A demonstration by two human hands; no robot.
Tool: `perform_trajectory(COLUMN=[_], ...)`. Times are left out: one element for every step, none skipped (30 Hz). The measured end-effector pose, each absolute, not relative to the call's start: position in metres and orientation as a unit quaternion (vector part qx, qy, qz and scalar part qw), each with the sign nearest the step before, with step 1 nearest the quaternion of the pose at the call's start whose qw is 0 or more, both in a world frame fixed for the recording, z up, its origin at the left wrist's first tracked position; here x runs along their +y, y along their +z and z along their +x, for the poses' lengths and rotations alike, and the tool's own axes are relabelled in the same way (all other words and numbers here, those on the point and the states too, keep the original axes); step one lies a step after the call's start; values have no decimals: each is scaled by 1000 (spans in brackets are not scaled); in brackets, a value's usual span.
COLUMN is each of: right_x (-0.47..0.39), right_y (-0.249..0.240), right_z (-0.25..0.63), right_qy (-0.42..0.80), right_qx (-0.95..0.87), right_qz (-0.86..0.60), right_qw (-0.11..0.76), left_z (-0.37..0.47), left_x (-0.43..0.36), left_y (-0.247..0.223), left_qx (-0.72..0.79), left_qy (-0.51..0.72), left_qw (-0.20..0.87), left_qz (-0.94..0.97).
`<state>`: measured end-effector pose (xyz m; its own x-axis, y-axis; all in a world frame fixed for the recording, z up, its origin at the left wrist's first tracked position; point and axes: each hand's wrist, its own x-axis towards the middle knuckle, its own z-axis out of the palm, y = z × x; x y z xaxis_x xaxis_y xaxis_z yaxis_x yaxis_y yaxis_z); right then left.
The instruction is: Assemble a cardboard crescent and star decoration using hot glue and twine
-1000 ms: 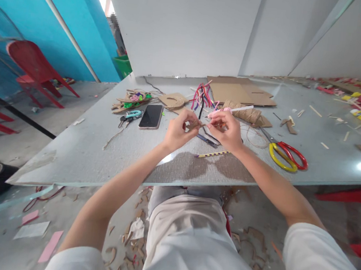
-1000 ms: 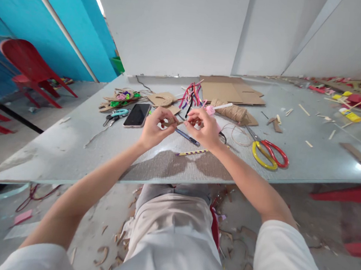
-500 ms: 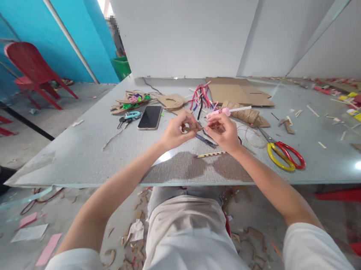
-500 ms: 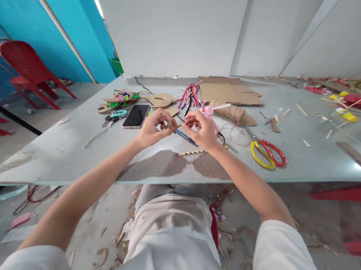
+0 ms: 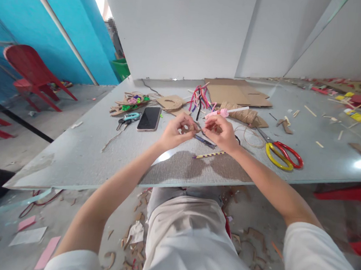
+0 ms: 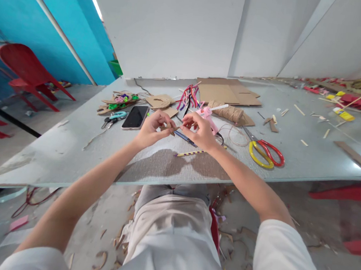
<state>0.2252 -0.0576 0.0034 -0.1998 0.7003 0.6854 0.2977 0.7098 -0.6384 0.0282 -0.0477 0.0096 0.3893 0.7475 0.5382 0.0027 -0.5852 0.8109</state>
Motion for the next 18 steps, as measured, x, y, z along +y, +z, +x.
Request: perform_trajectory(right_x=[-58,-58,-58,-59,-59,-59,-59,-59,-59,-58,-58,-57,-56,-55,-55,-55,-54,-55], right_y=[4,4,4,5,6,7,8,9,10,11,11,11,11,11,10,10,10,10], right_z=[225,225,225,225,225,225,225,224,224,224,224,224,224,224,224,224,223,223], right_qy=[192,199,208,218,232,249,269,293,320,350,383,416,447,475,499,520,538,553], right_qx=[-750,-748,-745,-742,-739,-734,-727,-719,-708,-695,-680,-665,-650,-635,-622,-610,-599,-588], right_qz=[-334,-336,-337,-337,-336,-334,-332,-330,-328,-325,-321,-316,-312,-310,-308,-307,-306,-306], right_qw=[538,537,537,537,537,537,537,537,538,538,536,534,529,524,518,513,509,504], left_z=[28,29,29,29,30,30,31,31,32,33,33,34,35,36,37,38,39,39], left_x=[-47,-46,-45,-45,-45,-45,-45,-46,-47,-48,-50,-51,-52,-52,-53,-53,-53,-54], left_y=[9,8,8,8,8,9,10,11,12,13,13,14,14,14,14,14,13,13], left_qx=[249,244,238,231,225,221,219,220,224,232,239,247,254,260,265,267,268,267], left_qy=[493,495,497,496,494,489,483,477,471,467,463,460,457,454,452,450,450,451], left_qw=[390,402,418,438,463,491,521,551,579,603,624,642,659,675,689,700,709,715], left_qz=[737,730,722,713,701,686,669,649,627,604,582,561,540,520,501,485,473,463])
